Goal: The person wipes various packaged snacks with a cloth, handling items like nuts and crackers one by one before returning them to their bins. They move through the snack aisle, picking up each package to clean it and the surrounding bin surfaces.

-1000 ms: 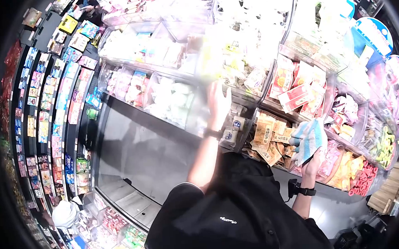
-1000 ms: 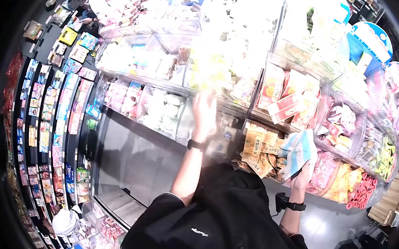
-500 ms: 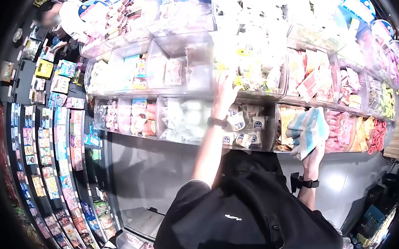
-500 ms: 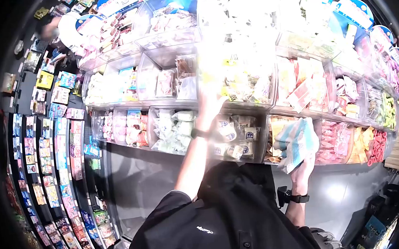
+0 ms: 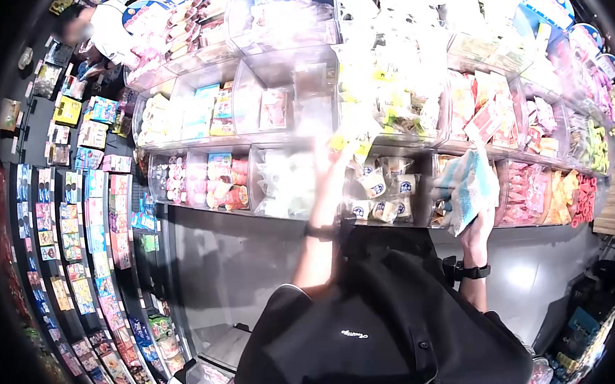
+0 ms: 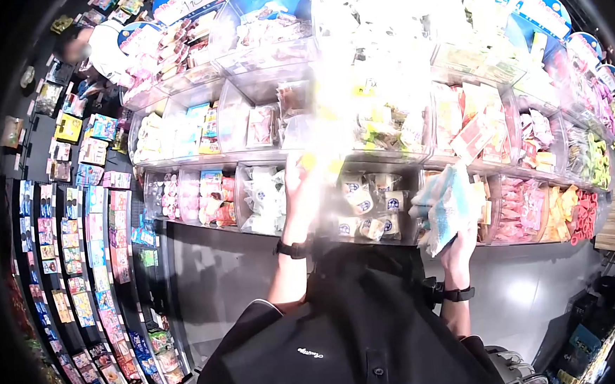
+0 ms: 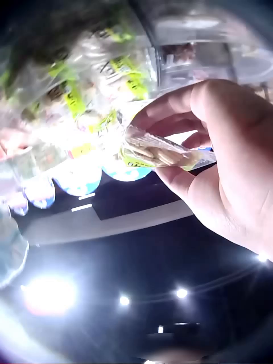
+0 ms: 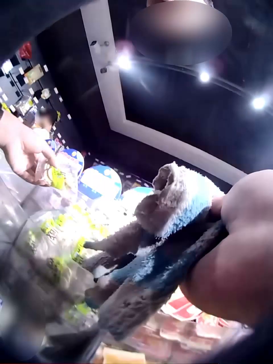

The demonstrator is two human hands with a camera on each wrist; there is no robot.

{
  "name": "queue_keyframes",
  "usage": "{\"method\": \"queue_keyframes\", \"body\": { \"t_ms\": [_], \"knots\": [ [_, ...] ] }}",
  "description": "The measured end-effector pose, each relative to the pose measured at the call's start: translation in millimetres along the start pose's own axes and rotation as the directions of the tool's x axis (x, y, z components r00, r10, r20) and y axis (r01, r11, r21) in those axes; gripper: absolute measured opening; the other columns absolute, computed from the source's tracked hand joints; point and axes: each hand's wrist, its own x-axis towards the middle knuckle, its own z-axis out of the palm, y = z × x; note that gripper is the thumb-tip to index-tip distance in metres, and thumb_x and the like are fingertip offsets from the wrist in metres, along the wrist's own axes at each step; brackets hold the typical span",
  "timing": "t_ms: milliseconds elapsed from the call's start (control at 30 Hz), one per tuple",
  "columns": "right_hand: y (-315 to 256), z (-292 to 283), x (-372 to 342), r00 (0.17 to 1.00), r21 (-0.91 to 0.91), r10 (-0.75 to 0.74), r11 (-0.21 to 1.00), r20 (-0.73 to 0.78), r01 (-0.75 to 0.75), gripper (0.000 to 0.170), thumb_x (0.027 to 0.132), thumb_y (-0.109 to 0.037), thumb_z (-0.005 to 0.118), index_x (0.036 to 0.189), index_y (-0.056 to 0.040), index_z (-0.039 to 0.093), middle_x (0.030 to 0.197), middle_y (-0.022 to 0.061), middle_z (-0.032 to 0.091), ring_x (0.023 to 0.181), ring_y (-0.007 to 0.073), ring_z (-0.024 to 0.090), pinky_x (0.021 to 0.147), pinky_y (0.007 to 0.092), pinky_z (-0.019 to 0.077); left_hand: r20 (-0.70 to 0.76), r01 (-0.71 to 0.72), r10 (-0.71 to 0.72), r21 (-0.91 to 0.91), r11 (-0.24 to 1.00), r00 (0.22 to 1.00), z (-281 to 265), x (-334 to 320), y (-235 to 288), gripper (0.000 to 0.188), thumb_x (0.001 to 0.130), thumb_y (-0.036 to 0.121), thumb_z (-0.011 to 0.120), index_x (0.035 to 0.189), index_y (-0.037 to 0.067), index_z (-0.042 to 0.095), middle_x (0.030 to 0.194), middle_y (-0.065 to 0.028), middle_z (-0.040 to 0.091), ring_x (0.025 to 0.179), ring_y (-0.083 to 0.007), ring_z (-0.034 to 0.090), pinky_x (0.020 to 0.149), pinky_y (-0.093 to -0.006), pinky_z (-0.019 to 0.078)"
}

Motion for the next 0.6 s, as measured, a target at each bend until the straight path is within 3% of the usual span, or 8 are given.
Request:
{"method": "queue_keyframes", "body": {
  "t_ms": [133,200,233,300,400,433,533,600],
  "knots": [
    [12,40,-5,0.994,-0.001,-0.050,0.999,0.096,0.051,0.039,0.099,-0.018,0.041,0.133,-0.0015,0.034,0.125,0.0114,0.050,0.109,0.0209,0.053,0.093,0.0358,0.0449,0.071,-0.005,0.011,-0.077,0.997,0.997,-1,-38,-4,0.030,0.085,0.006,0.063,0.109,0.006,0.044,0.096,-0.0059,0.059,0.082,-0.0088,0.059,0.070,-0.0224,0.0494],
    [17,52,-10,0.956,-0.239,-0.135,0.950,0.262,0.199,0.034,0.095,-0.009,0.044,0.128,0.0001,0.038,0.121,0.0115,0.050,0.108,0.0207,0.051,0.095,0.0348,0.0401,0.072,-0.014,0.024,-0.139,0.990,0.997,12,-58,5,0.031,0.086,0.006,0.063,0.108,0.007,0.042,0.097,-0.0059,0.059,0.082,-0.0087,0.059,0.066,-0.0209,0.0484],
    [26,56,-13,0.921,-0.323,-0.180,0.899,0.344,0.296,0.034,0.092,-0.004,0.045,0.125,0.0003,0.039,0.119,0.0129,0.051,0.108,0.0227,0.052,0.095,0.0360,0.0400,0.002,-0.136,0.136,0.000,0.991,0.991,14,-60,-2,0.030,0.087,0.006,0.061,0.108,0.008,0.039,0.094,-0.0050,0.058,0.079,-0.0087,0.058,0.063,-0.0213,0.0474],
    [38,73,-19,0.796,-0.362,-0.274,0.778,0.540,0.514,0.036,0.083,0.005,0.047,0.119,0.0003,0.043,0.116,0.0164,0.054,0.110,0.0291,0.053,0.097,0.0402,0.0391,0.096,-0.176,0.173,0.018,0.984,0.980,16,-68,-7,0.033,0.091,0.007,0.057,0.112,0.008,0.032,0.096,-0.0063,0.055,0.084,-0.0089,0.056,0.069,-0.0227,0.0465],
    [3,142,-19,0.370,-0.200,-0.351,0.435,0.860,0.878,0.047,0.066,0.012,0.050,0.111,-0.0012,0.047,0.118,0.0227,0.056,0.118,0.0412,0.050,0.101,0.0482,0.0363,0.161,-0.222,0.227,-0.046,0.974,0.961,23,-75,0,0.039,0.096,0.011,0.048,0.127,0.006,0.025,0.108,-0.0092,0.052,0.096,-0.0118,0.054,0.082,-0.0257,0.0449],
    [7,143,-18,0.368,-0.203,-0.341,0.433,0.865,0.878,0.048,0.065,0.011,0.051,0.111,-0.0022,0.047,0.120,0.0231,0.055,0.120,0.0428,0.048,0.102,0.0498,0.0354,0.149,-0.246,0.255,-0.074,0.966,0.955,28,-77,4,0.042,0.098,0.014,0.044,0.134,0.005,0.023,0.113,-0.0101,0.051,0.101,-0.0132,0.053,0.086,-0.0269,0.0442],
    [25,146,-14,0.467,-0.228,-0.369,0.533,0.804,0.814,0.048,0.066,0.013,0.049,0.111,-0.0015,0.048,0.124,0.0231,0.053,0.120,0.0389,0.049,0.100,0.0461,0.0380,0.099,-0.198,0.200,-0.024,0.980,0.975,16,-78,-11,0.040,0.097,0.019,0.047,0.132,0.001,0.040,0.088,0.0004,0.054,0.067,-0.0027,0.044,0.057,-0.0182,0.0340],
    [27,152,-20,0.721,-0.350,-0.229,0.754,0.654,0.556,0.043,0.073,0.014,0.046,0.114,0.0011,0.047,0.130,0.0218,0.050,0.115,0.0323,0.052,0.096,0.0386,0.0416,0.083,-0.184,0.184,-0.006,0.983,0.979,13,-79,-14,0.041,0.096,0.021,0.048,0.131,-0.001,0.046,0.080,0.0043,0.055,0.056,0.0011,0.039,0.047,-0.0155,0.0292]
  ]
}}
